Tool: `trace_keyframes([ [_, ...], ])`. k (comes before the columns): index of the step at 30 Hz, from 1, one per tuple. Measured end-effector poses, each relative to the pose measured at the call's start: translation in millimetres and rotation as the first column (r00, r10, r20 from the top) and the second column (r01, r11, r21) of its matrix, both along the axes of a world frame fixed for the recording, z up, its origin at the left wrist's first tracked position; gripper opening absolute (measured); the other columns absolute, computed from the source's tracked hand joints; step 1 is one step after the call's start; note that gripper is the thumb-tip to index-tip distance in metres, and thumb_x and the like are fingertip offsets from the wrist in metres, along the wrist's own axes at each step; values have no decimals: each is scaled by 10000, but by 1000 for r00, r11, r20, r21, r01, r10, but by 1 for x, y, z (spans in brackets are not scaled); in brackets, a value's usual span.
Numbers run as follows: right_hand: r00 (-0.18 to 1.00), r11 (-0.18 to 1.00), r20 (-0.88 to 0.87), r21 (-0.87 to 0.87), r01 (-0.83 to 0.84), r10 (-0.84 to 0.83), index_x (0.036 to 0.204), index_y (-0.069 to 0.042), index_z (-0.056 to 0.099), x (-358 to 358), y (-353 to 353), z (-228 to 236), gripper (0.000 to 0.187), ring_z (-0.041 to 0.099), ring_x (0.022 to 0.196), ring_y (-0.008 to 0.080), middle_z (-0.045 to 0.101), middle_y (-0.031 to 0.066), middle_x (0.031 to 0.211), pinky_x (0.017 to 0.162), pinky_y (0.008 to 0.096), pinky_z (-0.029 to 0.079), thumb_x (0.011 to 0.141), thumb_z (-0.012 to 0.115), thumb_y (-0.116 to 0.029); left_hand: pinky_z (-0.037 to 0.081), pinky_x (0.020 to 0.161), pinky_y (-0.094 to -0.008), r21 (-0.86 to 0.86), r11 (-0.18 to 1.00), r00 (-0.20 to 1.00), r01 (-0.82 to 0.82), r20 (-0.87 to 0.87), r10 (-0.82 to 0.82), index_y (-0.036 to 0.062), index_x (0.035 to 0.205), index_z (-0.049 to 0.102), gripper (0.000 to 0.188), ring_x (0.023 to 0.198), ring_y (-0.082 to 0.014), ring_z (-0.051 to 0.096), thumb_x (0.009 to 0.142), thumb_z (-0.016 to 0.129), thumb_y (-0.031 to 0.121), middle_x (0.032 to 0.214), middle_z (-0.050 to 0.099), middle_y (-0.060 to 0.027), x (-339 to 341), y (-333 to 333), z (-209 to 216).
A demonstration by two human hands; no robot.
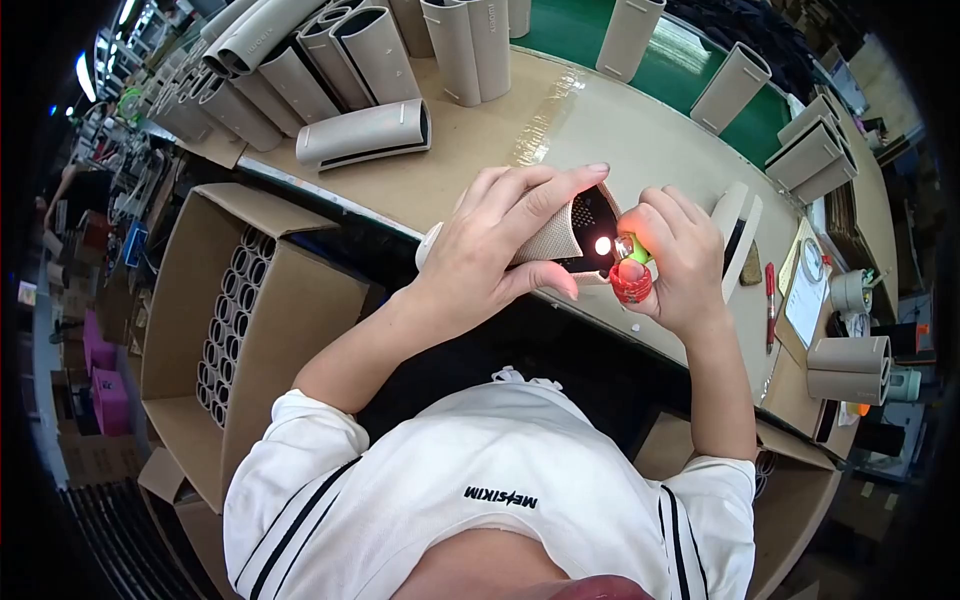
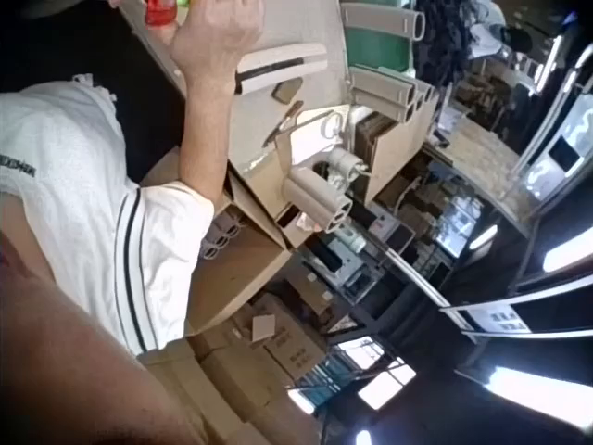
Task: Seal the mesh fabric edges inside cylindrical parts using a lighter and sort them into a box.
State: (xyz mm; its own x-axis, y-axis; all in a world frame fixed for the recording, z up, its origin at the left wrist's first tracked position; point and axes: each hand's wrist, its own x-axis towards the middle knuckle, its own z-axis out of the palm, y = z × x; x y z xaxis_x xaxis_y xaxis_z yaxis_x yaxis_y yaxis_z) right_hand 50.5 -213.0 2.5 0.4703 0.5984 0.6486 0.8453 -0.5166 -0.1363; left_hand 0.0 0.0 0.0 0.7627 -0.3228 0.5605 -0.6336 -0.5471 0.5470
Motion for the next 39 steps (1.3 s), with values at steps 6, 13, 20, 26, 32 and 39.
trace_keyframes([
  [6,995,999,98,-14,-32,33,836,-95,564,1,-1,-4,374,459,668,207,499,54,816,585,312,382,858,531,-466,409,906,-329,-49,999,999,-2,51,4,180,1383,504,764,970,-215,512,695,731,422,1222,578,-54,4,1,1],
  [13,987,998,162,-66,4,6,839,-96,564,0,-1,-4,397,446,648,200,497,52,809,567,308,372,862,543,-492,430,854,-303,-45,998,997,-35,73,38,176,1374,514,782,927,-201,523,665,757,400,1180,604,-40,5,1,1],
  [20,967,992,249,121,26,-56,855,-94,612,-13,8,-8,302,411,591,171,493,31,758,524,291,354,830,658,-391,437,826,-292,-88,993,996,-73,38,77,173,1369,519,772,898,-197,518,668,765,386,1174,608,-40,4,1,1],
  [26,960,983,265,182,39,-87,866,-86,669,-31,19,-8,170,398,560,144,508,8,691,498,267,346,770,743,-205,416,916,-324,-46,994,995,-97,5,97,70,1343,526,846,1000,-215,540,630,754,464,1210,608,-73,4,1,2],
  [32,995,958,-78,284,-34,58,861,-62,681,-30,17,-11,158,428,567,147,532,11,670,500,258,359,736,760,-118,417,917,-321,-81,995,996,53,-70,-58,71,1310,567,816,1004,-217,541,601,790,409,1204,610,-69,25,12,1],
  [39,979,903,-204,418,98,-12,857,-31,667,-33,24,-33,173,452,571,157,545,17,667,505,260,369,720,762,-79,407,840,-329,-258,963,946,-79,284,154,169,1133,710,423,870,-169,492,713,757,168,981,604,12,17,-7,-34],
])
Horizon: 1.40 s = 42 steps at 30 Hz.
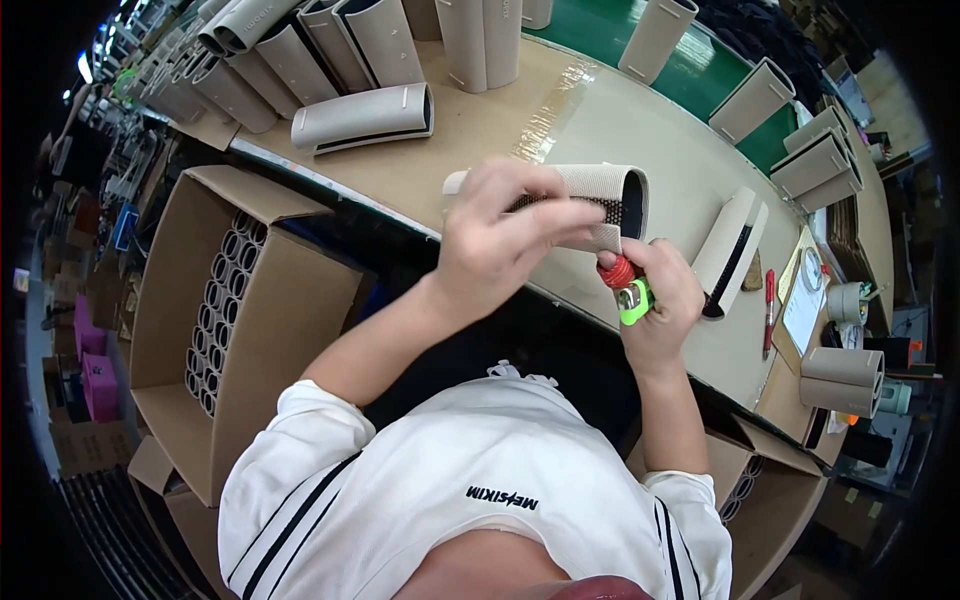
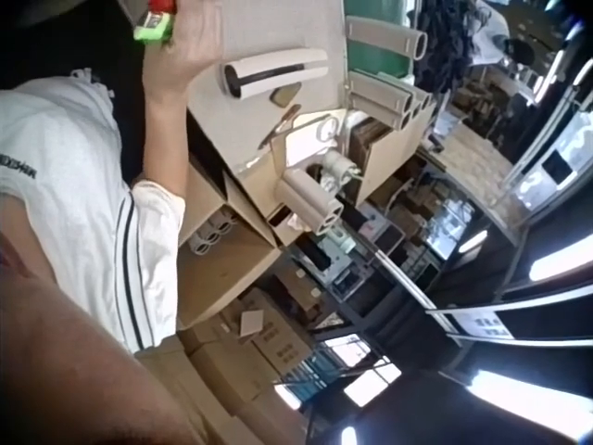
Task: Seal the mesh fabric edges inside cylindrical parts using a lighter and sort them into a box.
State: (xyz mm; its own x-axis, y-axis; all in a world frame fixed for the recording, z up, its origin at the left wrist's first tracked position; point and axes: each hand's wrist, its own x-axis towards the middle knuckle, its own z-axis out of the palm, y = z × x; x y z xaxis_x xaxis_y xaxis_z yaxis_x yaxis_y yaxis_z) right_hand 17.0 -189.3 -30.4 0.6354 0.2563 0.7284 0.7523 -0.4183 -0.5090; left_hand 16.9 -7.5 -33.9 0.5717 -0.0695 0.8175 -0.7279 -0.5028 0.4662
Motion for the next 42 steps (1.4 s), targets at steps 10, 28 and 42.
trace_keyframes([
  [10,969,984,-187,-41,-174,164,891,-44,601,4,-8,17,319,474,640,202,548,53,747,592,305,402,782,714,-321,319,878,-301,-7,1000,982,20,-187,-21,167,1024,737,294,823,-129,496,732,740,126,905,603,49,-19,-6,-18],
  [28,993,958,-35,-264,-114,109,833,-59,541,23,-23,3,331,481,644,232,542,69,770,592,335,402,821,599,-384,259,832,-292,90,995,995,36,-99,-27,171,918,734,175,778,-113,430,767,701,87,791,532,66,-14,-11,-1],
  [42,987,998,-151,-8,-60,58,864,-48,597,0,-15,3,308,473,641,177,555,53,766,574,285,386,758,749,-294,274,830,-296,-275,945,938,175,-245,-245,149,1096,693,304,798,-130,428,796,682,101,800,509,34,-13,-10,3],
])
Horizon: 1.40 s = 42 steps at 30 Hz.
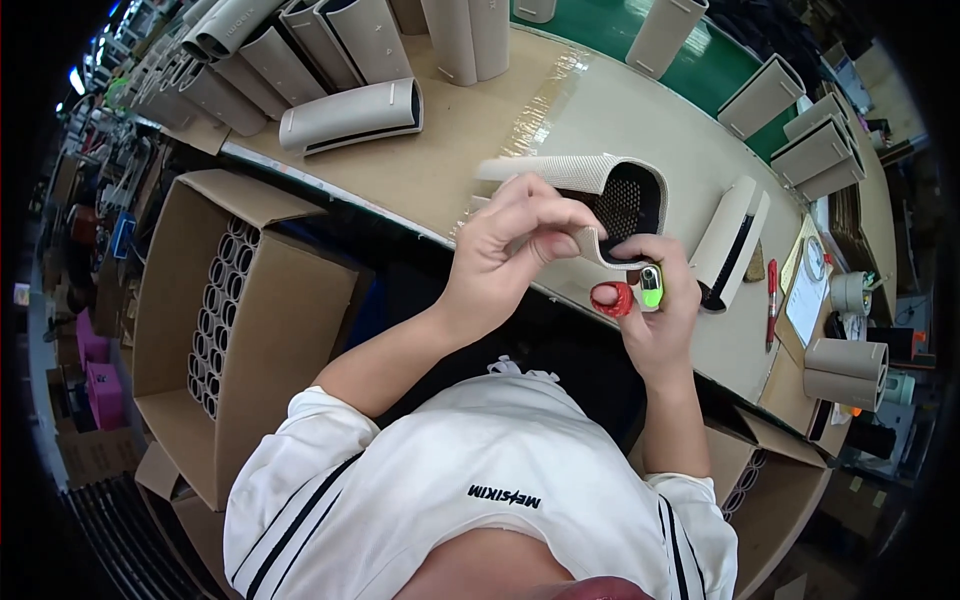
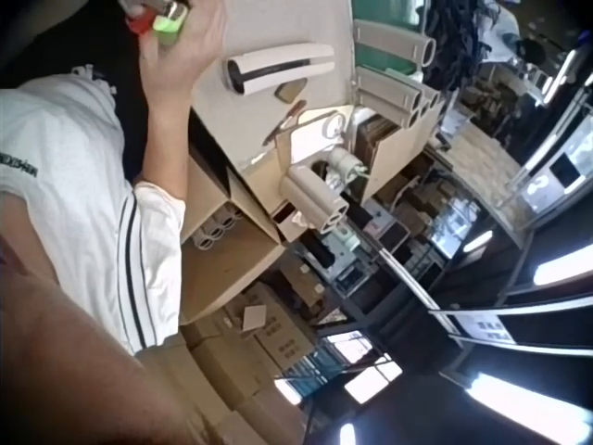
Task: Seal the mesh fabric edges inside cylindrical parts using a lighter and sort them into a box.
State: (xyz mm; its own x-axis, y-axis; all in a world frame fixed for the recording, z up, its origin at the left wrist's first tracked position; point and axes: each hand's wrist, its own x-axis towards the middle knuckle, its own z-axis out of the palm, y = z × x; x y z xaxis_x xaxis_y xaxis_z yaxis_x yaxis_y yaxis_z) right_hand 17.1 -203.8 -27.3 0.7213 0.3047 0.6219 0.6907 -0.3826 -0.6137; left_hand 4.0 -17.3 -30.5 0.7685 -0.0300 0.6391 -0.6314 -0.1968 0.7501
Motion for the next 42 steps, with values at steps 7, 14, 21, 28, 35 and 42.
trace_keyframes([
  [7,951,965,-193,157,-212,240,893,-53,593,8,-13,5,322,468,646,171,565,45,801,573,287,379,746,759,-287,425,850,-291,-112,950,931,290,-198,-308,49,1300,549,605,930,-198,552,802,718,349,1061,592,-86,25,14,14],
  [14,988,980,71,-158,-124,136,880,-62,575,19,-10,43,287,486,660,183,566,40,813,580,301,385,793,697,-306,465,867,-296,298,919,966,257,-67,-249,-5,1336,507,772,986,-218,608,788,694,505,1243,590,-158,25,21,25],
  [21,964,919,197,-384,-93,180,880,-72,568,26,-5,49,251,492,660,185,550,33,797,578,316,384,781,675,-277,485,781,-297,436,898,979,62,149,-140,9,1338,504,645,901,-224,620,827,693,355,1183,618,-140,22,19,27],
  [28,974,959,-84,-178,-222,209,999,-78,601,0,-4,34,316,518,683,186,575,39,838,595,308,404,712,728,-110,488,819,-327,241,949,977,205,-100,-186,6,1371,459,620,960,-259,623,835,713,186,1186,620,-112,19,28,27],
  [35,971,971,-29,-6,-238,238,1215,-80,596,17,-5,17,578,538,733,179,611,58,888,642,288,426,661,744,-7,427,1004,-359,-95,948,952,304,11,-305,16,1400,430,627,1145,-296,559,826,678,53,1284,585,-126,1,12,24],
  [42,970,957,-151,250,-148,189,1369,-52,499,-15,11,-2,780,497,761,183,570,72,938,666,286,395,639,774,-44,376,1092,-383,-13,960,934,280,234,-269,24,1426,392,738,1258,-296,490,767,726,35,1448,442,-145,7,20,-15],
])
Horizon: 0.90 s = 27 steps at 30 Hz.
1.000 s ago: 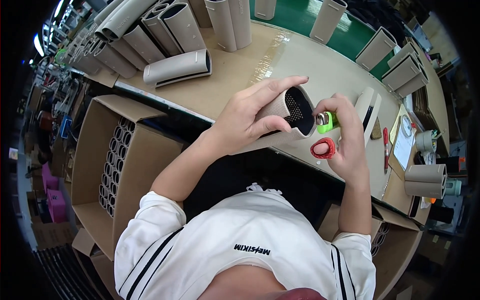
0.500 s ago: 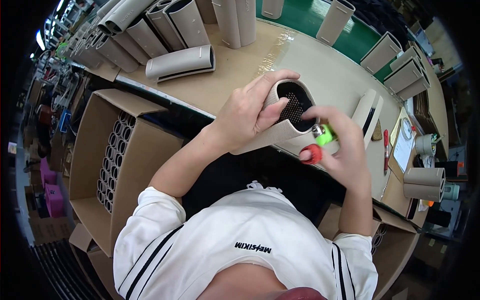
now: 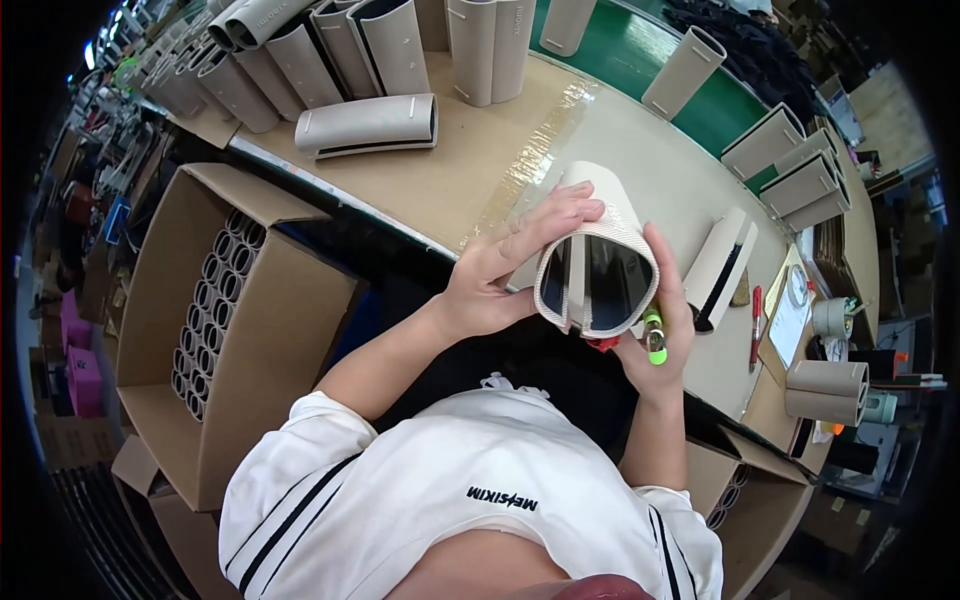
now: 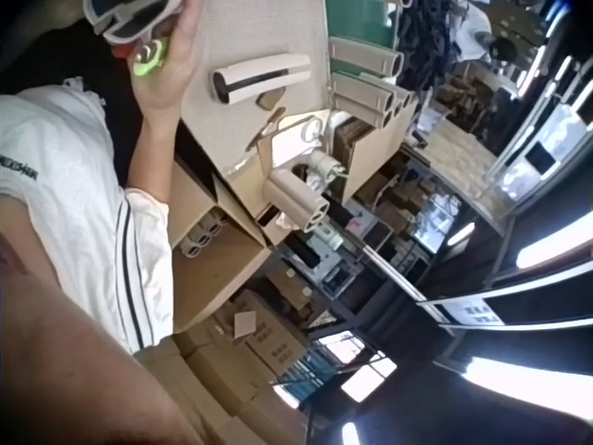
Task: Seal the mesh fabric edges inside cylindrical parts using a lighter and sort them into a box.
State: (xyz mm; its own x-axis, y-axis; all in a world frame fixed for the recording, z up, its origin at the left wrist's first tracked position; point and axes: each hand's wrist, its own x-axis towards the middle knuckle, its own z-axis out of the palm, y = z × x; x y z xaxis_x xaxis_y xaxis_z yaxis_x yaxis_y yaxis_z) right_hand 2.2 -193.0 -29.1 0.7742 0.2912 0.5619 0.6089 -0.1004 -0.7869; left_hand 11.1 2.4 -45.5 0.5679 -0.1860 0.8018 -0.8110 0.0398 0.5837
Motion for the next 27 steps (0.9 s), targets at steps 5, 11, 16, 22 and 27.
trace_keyframes([
  [5,993,978,-106,-208,21,-44,1286,-22,550,-3,0,23,598,468,693,184,538,49,843,636,282,380,733,755,-120,389,1081,-395,-270,959,984,-82,-178,34,37,1426,393,753,1235,-287,506,773,757,126,1462,420,-134,-4,-1,-6],
  [11,986,966,106,-212,149,-129,1044,-22,599,11,-20,5,401,463,667,208,536,47,790,630,308,388,830,684,-351,366,1081,-477,-837,442,678,-323,-531,-509,-27,1300,425,690,1177,-283,473,837,713,396,1242,460,-151,15,32,9],
  [16,987,980,52,-121,155,-150,911,-37,552,24,-5,-13,462,473,663,220,537,59,776,630,334,397,856,604,-492,346,1083,-522,-817,381,618,-432,-577,-535,-25,1249,439,652,1198,-285,443,838,714,399,1233,454,-151,30,21,11],
  [22,971,907,59,-348,237,-231,955,-34,573,30,-14,-15,366,520,692,235,575,76,805,652,335,423,852,642,-378,380,1057,-459,-883,352,657,-310,-466,-592,9,1321,426,637,1183,-269,479,846,734,302,1254,495,-139,57,14,16],
  [27,953,782,9,-570,254,-303,1009,-37,580,75,-41,31,205,557,749,203,627,88,917,686,312,442,848,601,-160,400,1030,-388,-475,855,931,-205,-365,20,82,1430,360,713,1145,-263,533,812,716,74,1303,521,-122,115,-4,24],
])
